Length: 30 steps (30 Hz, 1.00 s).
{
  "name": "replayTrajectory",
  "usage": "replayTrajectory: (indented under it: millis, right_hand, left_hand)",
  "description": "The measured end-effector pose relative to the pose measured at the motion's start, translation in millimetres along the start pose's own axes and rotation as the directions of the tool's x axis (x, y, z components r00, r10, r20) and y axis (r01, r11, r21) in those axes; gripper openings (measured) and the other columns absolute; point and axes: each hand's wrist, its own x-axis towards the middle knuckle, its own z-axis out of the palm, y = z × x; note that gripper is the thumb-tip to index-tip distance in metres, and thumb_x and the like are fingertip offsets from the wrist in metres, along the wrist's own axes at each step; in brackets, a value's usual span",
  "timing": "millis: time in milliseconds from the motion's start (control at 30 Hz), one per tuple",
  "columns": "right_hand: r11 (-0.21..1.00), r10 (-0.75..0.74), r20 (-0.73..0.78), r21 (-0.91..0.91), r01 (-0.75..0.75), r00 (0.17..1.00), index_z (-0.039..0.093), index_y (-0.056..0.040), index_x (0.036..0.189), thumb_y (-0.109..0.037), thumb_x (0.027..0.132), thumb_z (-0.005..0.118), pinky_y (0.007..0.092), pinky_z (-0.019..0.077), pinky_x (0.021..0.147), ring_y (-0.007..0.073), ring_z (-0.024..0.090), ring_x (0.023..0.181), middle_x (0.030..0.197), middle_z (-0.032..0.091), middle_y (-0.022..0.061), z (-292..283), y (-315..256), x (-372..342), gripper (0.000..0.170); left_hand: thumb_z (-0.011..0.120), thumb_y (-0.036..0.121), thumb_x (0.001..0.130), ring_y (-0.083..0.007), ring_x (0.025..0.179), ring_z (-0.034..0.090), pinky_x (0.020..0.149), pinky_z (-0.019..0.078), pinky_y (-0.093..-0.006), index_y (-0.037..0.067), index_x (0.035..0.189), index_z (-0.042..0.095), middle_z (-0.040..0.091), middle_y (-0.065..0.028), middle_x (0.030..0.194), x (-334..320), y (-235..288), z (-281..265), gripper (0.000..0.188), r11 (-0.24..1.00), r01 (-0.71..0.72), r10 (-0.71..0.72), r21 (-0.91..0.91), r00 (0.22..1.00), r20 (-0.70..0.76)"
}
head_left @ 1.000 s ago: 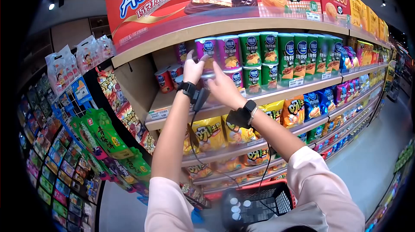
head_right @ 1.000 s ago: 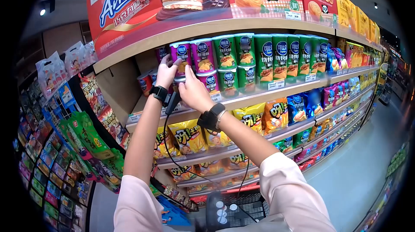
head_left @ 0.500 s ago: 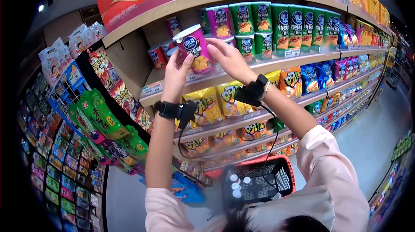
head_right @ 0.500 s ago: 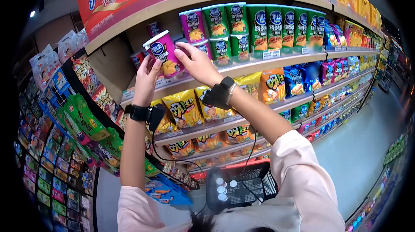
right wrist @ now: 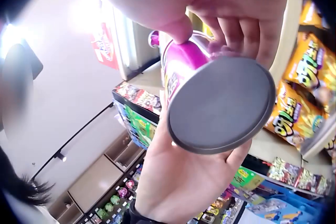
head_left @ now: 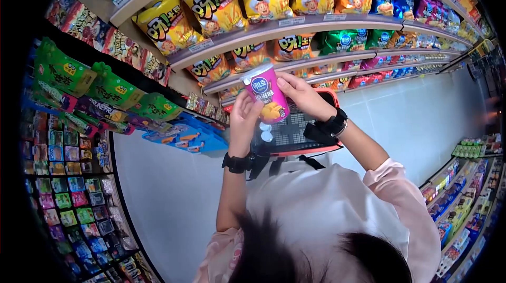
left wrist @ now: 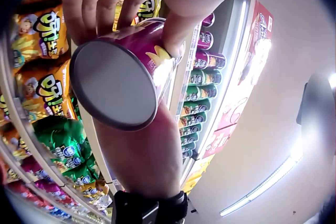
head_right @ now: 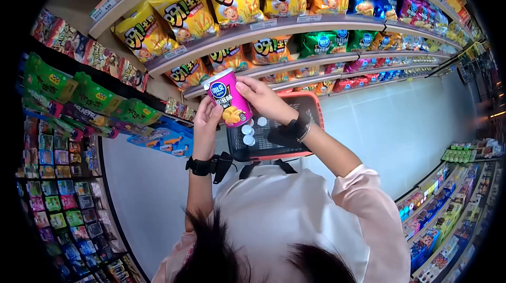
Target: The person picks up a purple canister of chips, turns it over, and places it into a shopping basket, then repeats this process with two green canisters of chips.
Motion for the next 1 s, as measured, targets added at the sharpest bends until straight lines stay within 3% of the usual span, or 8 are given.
replayTrajectory:
  millis: [67,333,367,533,633,767,867,1000]
  right_hand:
    - [0.998,0.057,-0.009,0.006,-0.057,0.998,0.041,-0.0019,0.132,-0.031,0.098,0.042,0.0264,0.0405,0.092,0.0112,0.049,0.109,0.119,0.053,0.0053,-3,16,-16,0.045]
    - [0.998,0.048,-0.086,0.051,-0.043,0.995,0.039,-0.0014,0.134,-0.027,0.099,0.042,0.0254,0.0337,0.099,0.0116,0.044,0.116,0.126,0.049,0.006,-7,42,-44,0.044]
    - [0.999,0.041,-0.137,0.023,-0.038,0.99,0.036,0.0,0.134,-0.023,0.098,0.045,0.0261,0.0391,0.095,0.0124,0.048,0.112,0.122,0.051,0.0076,-6,42,-44,0.044]
    - [0.993,0.012,-0.188,0.119,0.011,0.982,0.038,0.0001,0.13,-0.019,0.097,0.046,0.0264,0.04,0.094,0.0131,0.049,0.112,0.122,0.052,0.0092,-1,33,-41,0.039]
    - [0.988,0.072,-0.188,0.147,-0.044,0.98,0.037,-0.0005,0.133,-0.019,0.096,0.048,0.0248,0.0373,0.095,0.0117,0.048,0.113,0.124,0.051,0.0076,-6,35,-41,0.042]
    - [0.985,0.103,-0.252,0.162,-0.063,0.962,0.042,0.0003,0.128,-0.018,0.093,0.054,0.0244,0.0401,0.092,0.0105,0.052,0.106,0.117,0.056,0.0062,-6,31,-48,0.042]
    - [0.985,0.141,-0.279,0.138,-0.106,0.95,0.044,-0.0003,0.126,-0.017,0.092,0.056,0.0249,0.0408,0.091,0.0104,0.053,0.104,0.113,0.057,0.0056,-5,31,-52,0.04]
    - [0.995,0.055,-0.351,0.1,-0.021,0.935,0.049,-0.0001,0.12,-0.02,0.086,0.066,0.0236,0.0454,0.081,0.0091,0.055,0.091,0.103,0.059,0.0062,-1,39,-54,0.043]
  left_hand:
    - [0.06,0.011,0.087,-0.0127,0.104,0.053,0.087,0.0419,-0.0252,-0.004,0.127,0.04,0.055,-0.0081,0.115,-6,-17,-3,0.047,0.999,0.043,-0.043,0.011,0.999,0.017]
    - [0.059,0.01,0.088,-0.0142,0.106,0.053,0.091,0.0408,-0.026,-0.008,0.134,0.033,0.053,-0.0113,0.12,-18,-44,1,0.055,0.985,0.155,-0.157,0.072,0.987,0.034]
    - [0.059,0.01,0.088,-0.0145,0.106,0.053,0.091,0.0408,-0.0262,-0.008,0.134,0.033,0.052,-0.0114,0.121,-16,-46,2,0.056,0.985,0.158,-0.16,0.066,0.986,0.036]
    - [0.058,0.009,0.089,-0.016,0.108,0.053,0.09,0.0418,-0.0259,-0.007,0.133,0.033,0.05,-0.0123,0.123,-8,-61,2,0.053,0.995,0.1,-0.101,0.029,0.994,0.039]
    - [0.057,0.01,0.09,-0.0158,0.106,0.054,0.089,0.043,-0.0257,-0.004,0.13,0.037,0.05,-0.0109,0.12,-5,-54,2,0.047,0.997,0.072,-0.076,0.035,0.989,0.128]
    - [0.059,0.016,0.09,-0.0103,0.096,0.054,0.083,0.0449,-0.024,-0.001,0.126,0.044,0.054,-0.0065,0.112,-7,-53,1,0.042,0.996,0.066,-0.07,0.054,0.995,0.074]
    - [0.059,0.017,0.09,-0.0124,0.101,0.053,0.083,0.0453,-0.0247,-0.001,0.128,0.042,0.054,-0.007,0.112,-5,-52,1,0.045,0.995,0.06,-0.068,0.083,0.993,0.099]
    - [0.063,0.009,0.085,-0.0152,0.108,0.051,0.086,0.0457,-0.0262,0.0,0.134,0.033,0.049,-0.0093,0.119,-11,-51,5,0.058,0.994,0.055,-0.066,0.094,0.991,0.118]
